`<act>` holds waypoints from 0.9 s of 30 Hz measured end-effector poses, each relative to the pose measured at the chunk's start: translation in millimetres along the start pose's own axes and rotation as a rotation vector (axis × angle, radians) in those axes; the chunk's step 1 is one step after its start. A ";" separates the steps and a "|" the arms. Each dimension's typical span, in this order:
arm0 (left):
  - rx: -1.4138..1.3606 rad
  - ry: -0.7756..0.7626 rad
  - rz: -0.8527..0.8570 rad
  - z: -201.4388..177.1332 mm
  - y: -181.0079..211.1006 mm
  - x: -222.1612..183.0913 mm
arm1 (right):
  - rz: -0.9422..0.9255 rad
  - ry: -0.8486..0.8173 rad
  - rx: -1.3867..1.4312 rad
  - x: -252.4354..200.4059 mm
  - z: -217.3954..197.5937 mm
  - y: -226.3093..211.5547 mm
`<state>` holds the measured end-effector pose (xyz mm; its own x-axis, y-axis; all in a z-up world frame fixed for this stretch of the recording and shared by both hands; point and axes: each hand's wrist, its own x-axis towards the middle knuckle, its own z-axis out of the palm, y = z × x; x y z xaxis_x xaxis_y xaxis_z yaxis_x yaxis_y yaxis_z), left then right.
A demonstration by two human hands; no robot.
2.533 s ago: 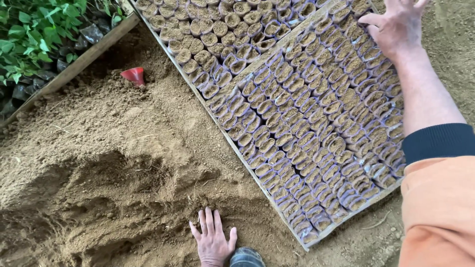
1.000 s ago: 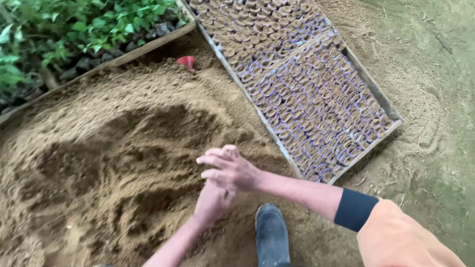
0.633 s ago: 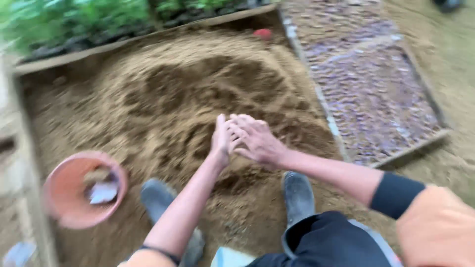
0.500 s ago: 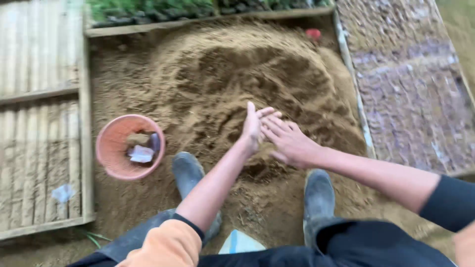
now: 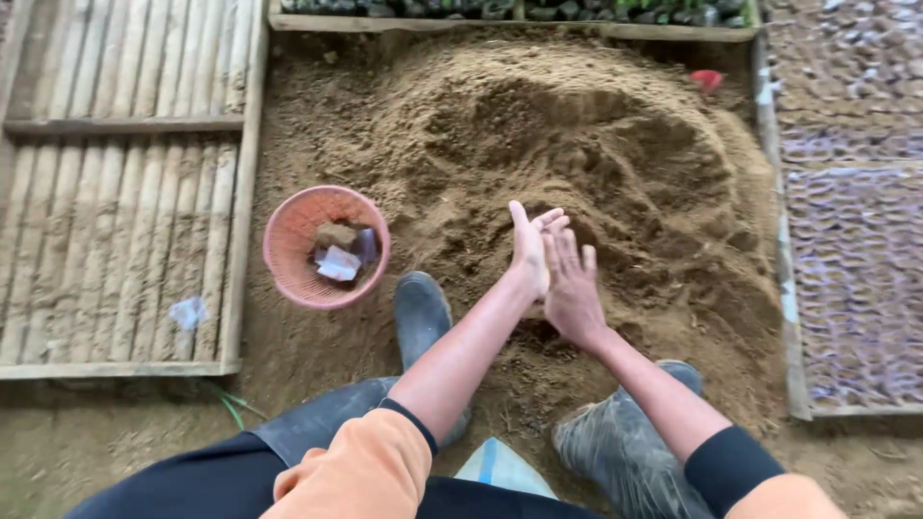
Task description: Filling small plastic bags with soil and planting seeds into them
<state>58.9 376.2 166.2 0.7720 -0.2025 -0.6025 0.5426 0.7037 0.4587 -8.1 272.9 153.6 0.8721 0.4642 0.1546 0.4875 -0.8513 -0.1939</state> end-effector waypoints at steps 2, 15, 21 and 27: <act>0.039 0.044 0.062 -2.3 14.0 -7.6 | 0.111 0.013 0.012 -8.8 31.6 12.8; 0.182 0.156 0.016 -25.2 14.9 -11.0 | -0.079 0.265 -0.032 16.0 37.2 -17.5; 0.690 -0.085 0.255 -4.2 135.6 -28.6 | 0.040 0.250 0.103 38.2 10.8 -11.8; 1.587 0.314 0.558 -87.3 285.5 -79.0 | -0.010 0.082 0.024 33.1 24.4 -22.9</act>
<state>123.9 652.6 287.8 0.9832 0.0823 -0.1629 0.1719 -0.7175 0.6750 10.7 313.7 139.5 0.8612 0.4504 0.2355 0.4981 -0.8401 -0.2147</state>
